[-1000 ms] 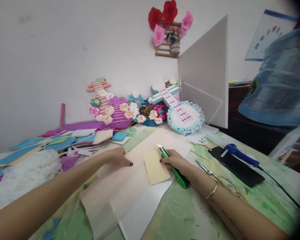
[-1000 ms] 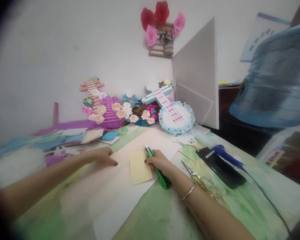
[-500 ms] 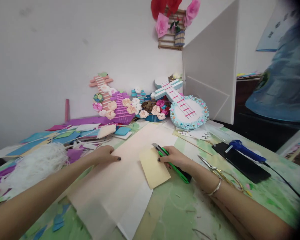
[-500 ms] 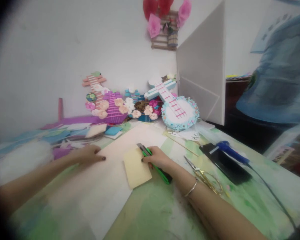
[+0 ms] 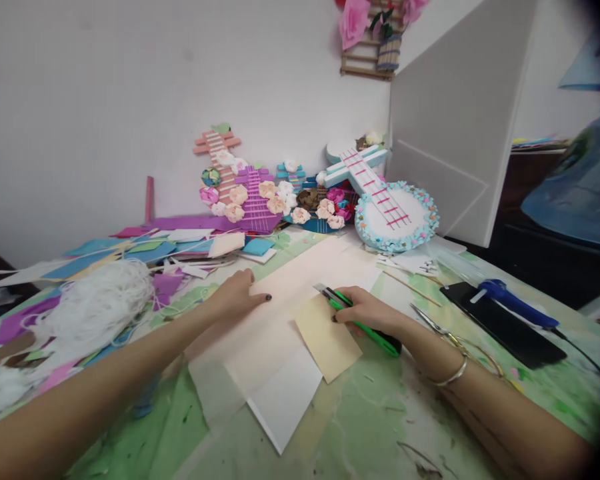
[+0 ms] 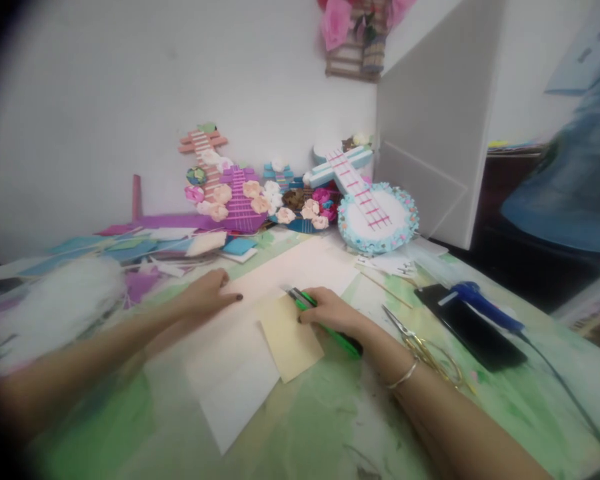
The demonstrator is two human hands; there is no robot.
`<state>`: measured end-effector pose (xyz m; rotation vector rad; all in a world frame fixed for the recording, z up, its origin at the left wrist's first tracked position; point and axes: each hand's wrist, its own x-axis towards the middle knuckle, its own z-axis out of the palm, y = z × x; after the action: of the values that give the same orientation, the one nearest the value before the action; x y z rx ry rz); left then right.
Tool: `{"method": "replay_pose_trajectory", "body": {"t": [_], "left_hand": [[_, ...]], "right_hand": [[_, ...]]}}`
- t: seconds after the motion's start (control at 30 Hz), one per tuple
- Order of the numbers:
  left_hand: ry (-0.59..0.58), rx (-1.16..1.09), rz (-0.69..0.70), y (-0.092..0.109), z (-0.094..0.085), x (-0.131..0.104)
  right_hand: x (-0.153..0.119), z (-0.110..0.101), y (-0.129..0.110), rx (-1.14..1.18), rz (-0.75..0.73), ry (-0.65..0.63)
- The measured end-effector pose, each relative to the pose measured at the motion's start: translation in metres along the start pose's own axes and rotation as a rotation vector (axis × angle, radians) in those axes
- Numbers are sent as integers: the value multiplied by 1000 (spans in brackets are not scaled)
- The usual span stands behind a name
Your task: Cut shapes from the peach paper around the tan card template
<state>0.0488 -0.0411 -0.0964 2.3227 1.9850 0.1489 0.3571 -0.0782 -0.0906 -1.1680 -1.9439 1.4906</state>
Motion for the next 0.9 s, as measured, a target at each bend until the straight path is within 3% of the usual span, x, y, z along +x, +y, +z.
{"method": "replay_pose_trajectory", "body": {"t": [0.13, 0.3, 0.53, 0.9], "left_hand": [[94, -27, 162, 9, 8, -5], [86, -24, 303, 13, 14, -15], [134, 18, 241, 17, 21, -25], [169, 59, 198, 11, 19, -41]], "right_hand": [[-4, -7, -3, 2, 41, 46], [-7, -17, -4, 27, 85, 60], [-8, -20, -1, 0, 76, 109], [-9, -11, -4, -31, 44, 81]]}}
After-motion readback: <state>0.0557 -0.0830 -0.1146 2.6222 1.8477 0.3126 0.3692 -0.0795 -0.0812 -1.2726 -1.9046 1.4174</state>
